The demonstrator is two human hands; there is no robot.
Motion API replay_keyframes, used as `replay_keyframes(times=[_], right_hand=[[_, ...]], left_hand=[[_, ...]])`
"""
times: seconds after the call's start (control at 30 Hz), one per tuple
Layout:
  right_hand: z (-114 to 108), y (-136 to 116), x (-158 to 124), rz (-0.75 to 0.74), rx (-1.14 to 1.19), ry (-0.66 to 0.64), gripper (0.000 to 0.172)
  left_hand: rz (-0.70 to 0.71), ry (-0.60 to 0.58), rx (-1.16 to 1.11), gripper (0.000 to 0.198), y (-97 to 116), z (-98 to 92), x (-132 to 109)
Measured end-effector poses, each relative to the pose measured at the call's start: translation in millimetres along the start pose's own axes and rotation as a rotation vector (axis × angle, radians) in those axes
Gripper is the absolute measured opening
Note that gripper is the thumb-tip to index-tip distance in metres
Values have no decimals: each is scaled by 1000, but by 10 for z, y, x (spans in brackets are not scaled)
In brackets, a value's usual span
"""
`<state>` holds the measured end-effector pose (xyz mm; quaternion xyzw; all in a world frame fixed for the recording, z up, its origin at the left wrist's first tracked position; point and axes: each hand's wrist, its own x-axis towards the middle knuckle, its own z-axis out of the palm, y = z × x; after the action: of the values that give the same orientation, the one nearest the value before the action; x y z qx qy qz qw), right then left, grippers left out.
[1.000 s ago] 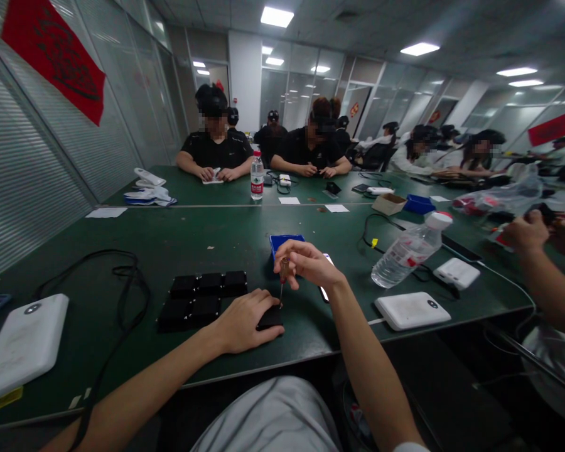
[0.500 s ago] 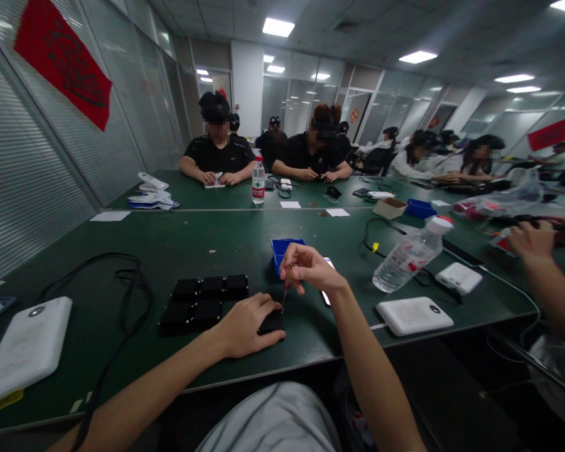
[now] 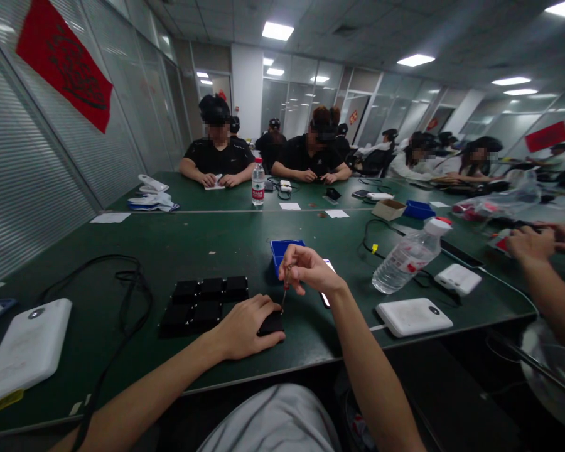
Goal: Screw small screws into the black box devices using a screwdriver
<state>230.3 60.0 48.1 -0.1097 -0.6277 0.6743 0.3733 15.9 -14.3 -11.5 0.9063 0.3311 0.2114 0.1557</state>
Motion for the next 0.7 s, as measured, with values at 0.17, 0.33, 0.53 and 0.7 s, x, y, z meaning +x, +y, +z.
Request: replay_keyframes(times=[0.17,0.33,0.53,0.7], right_hand=[[4,0,-4,66,8,1,43],[-6,30,0,50,-55,28,38],[-11,28,-1,21,-39,49,37],[8,-2,-4,51,-21,36,40]], left_hand=[[1,-9,9,38,0,2,1],[0,-8,4,38,2,-6,-1],[7,5,-11,39,-16,9,-2],[12,5,-10,36,-11,0,-2]])
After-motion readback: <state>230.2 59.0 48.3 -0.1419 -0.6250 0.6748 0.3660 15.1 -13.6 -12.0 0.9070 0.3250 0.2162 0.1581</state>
